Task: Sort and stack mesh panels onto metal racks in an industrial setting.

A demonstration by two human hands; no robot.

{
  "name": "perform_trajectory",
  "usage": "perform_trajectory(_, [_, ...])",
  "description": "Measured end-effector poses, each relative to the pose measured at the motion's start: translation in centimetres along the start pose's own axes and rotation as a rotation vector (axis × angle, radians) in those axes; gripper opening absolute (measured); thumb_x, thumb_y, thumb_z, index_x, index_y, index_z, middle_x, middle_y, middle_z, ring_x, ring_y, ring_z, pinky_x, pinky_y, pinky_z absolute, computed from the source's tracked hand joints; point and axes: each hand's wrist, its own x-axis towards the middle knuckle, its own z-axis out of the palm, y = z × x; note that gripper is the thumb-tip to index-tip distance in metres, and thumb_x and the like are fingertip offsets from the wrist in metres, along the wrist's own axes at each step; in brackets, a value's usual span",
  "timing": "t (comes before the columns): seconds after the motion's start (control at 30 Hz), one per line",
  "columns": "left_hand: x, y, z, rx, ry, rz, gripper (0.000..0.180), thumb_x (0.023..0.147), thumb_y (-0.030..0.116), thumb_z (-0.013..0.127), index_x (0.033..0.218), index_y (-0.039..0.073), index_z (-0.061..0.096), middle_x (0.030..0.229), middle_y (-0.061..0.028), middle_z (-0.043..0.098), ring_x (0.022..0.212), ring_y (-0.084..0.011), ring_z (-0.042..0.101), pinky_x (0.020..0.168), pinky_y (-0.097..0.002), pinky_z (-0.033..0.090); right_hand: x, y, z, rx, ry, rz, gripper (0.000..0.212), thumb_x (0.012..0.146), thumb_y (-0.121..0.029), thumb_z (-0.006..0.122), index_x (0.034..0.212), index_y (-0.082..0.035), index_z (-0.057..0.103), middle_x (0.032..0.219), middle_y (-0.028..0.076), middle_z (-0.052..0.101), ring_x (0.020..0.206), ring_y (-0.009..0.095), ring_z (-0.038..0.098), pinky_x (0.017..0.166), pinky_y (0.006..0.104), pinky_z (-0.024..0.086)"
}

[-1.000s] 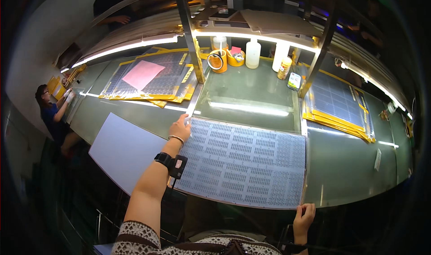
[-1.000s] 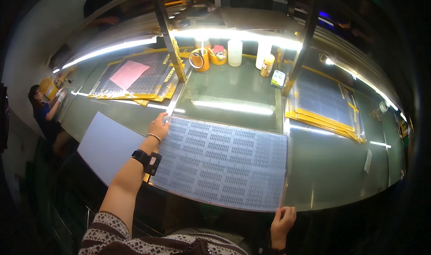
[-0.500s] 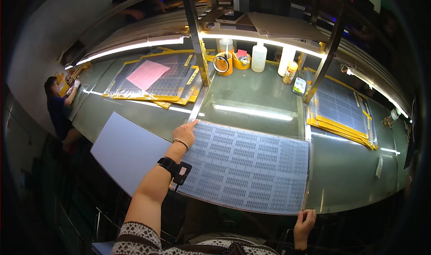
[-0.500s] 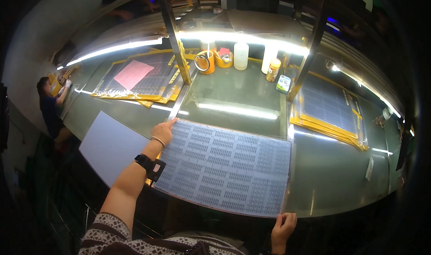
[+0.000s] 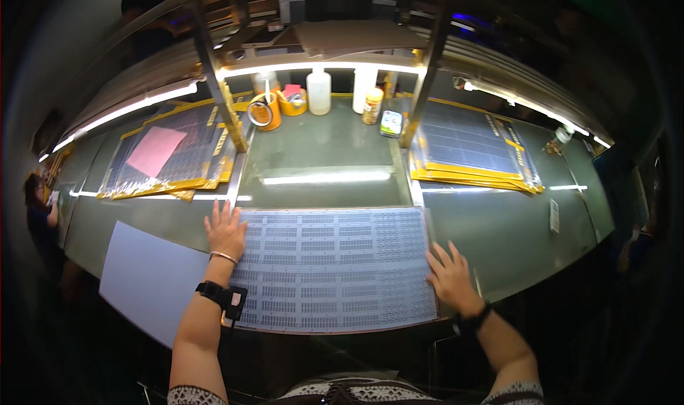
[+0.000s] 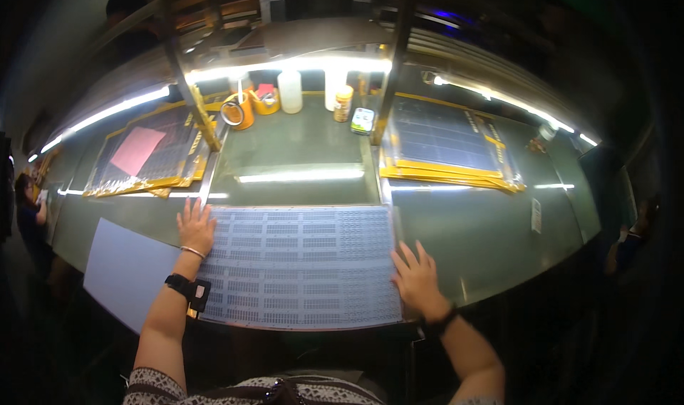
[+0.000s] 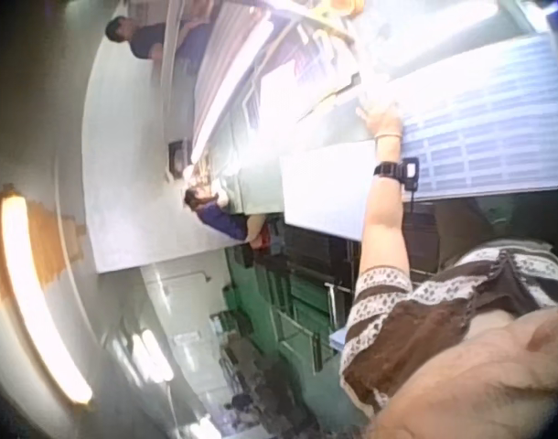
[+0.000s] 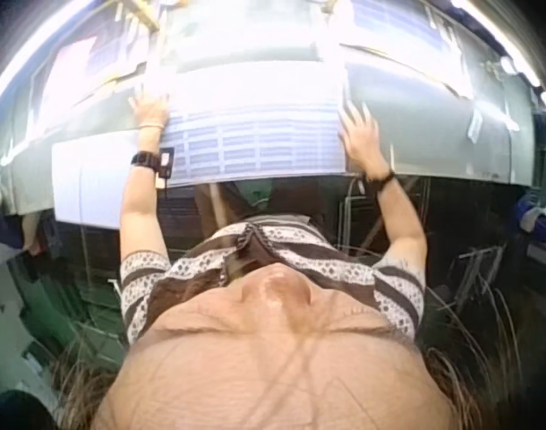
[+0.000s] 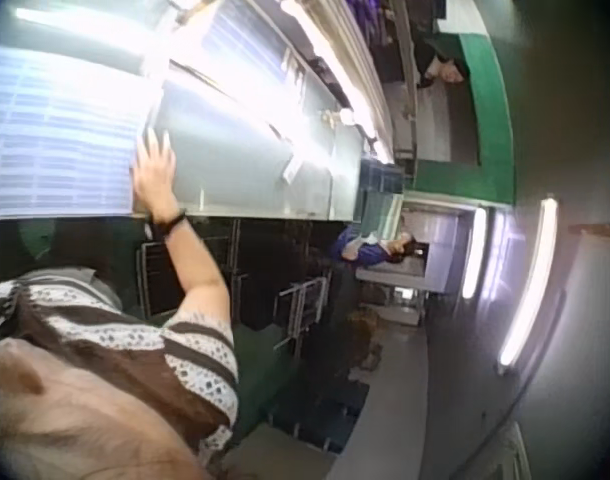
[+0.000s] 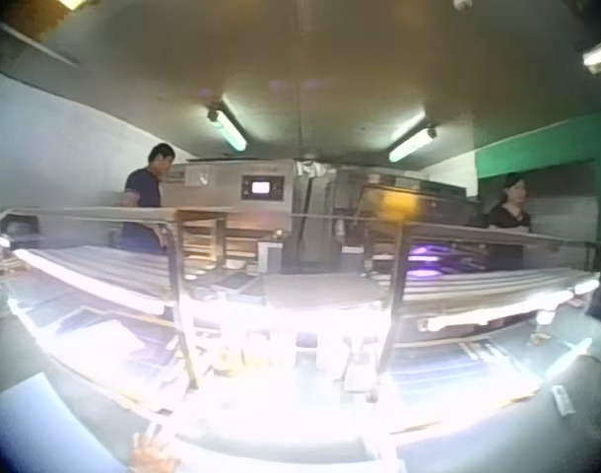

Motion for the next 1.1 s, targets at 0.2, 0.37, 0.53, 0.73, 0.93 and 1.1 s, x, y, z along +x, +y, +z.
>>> perform_trajectory(0.2, [0.4,1.5,-0.2,-0.082,-0.093,0.002,0.041,0.087,0.029,0.046,0.123,0.01,0.049,0.139,-0.0028,0.036,0.135,-0.0274,0.015,0.104,-0.0575,0.013,8.4,4.9,4.6,-0.165,-0.052,-0.015,0.054,0.082,-0.034,0.055,0.127,-0.007,0.043,0.134,0.008,0.04,0.124,0.035,0.033,0.093,0.0485,0.032])
perform_trajectory(0.37, [-0.2,0.3,0.3,-0.071,-0.085,0.009,0.045,0.088,0.032,0.045,0.127,0.009,0.045,0.14,-0.0033,0.035,0.136,-0.0275,0.012,0.104,-0.0588,0.01,9.9,4.0,4.6,-0.173,-0.129,0.027,0.054,0.084,-0.034,0.053,0.129,-0.007,0.041,0.136,0.007,0.038,0.125,0.034,0.032,0.094,0.0474,0.033])
perform_trajectory(0.53, [-0.1,1.6,1.3,-0.1,-0.128,-0.057,0.054,0.089,0.037,0.042,0.134,0.009,0.035,0.144,-0.0035,0.028,0.137,-0.0281,0.01,0.104,-0.059,0.008,8.1,4.7,4.5,-0.114,-0.066,0.077,0.055,0.086,-0.031,0.05,0.133,-0.006,0.035,0.141,0.008,0.031,0.127,0.038,0.028,0.1,0.0494,0.027])
perform_trajectory(0.73, [0.0,1.2,0.3,-0.007,-0.213,-0.184,0.063,0.09,0.045,0.035,0.138,0.005,0.025,0.147,-0.0065,0.02,0.137,-0.0265,0.005,0.105,-0.0581,0.004,-5.8,-0.3,-0.7,0.089,-0.132,-0.151,0.068,0.078,-0.032,0.058,0.13,0.005,0.035,0.141,0.019,0.028,0.128,0.042,0.024,0.102,0.0552,0.02])
perform_trajectory(0.93, [-11.6,1.6,-2.8,0.044,-0.028,-0.181,0.059,0.085,0.039,0.047,0.132,0.004,0.037,0.143,-0.0143,0.024,0.134,-0.0331,0.015,0.102,-0.0586,0.015,-12.7,-1.8,-3.0,0.146,-0.24,-0.133,0.074,0.076,-0.052,0.056,0.125,0.002,0.043,0.137,0.018,0.034,0.13,0.041,0.022,0.105,0.056,0.015])
perform_trajectory(1.1, [-21.3,2.9,-7.5,-0.125,0.07,-0.684,0.046,0.073,0.039,0.067,0.101,0.006,0.054,0.103,-0.012,0.054,0.096,-0.032,0.05,0.077,-0.0391,0.041,-9.8,-0.7,-1.9,0.223,-0.107,-0.188,0.067,0.066,-0.036,0.07,0.119,-0.001,0.049,0.135,0.018,0.037,0.128,0.041,0.026,0.105,0.0559,0.017])
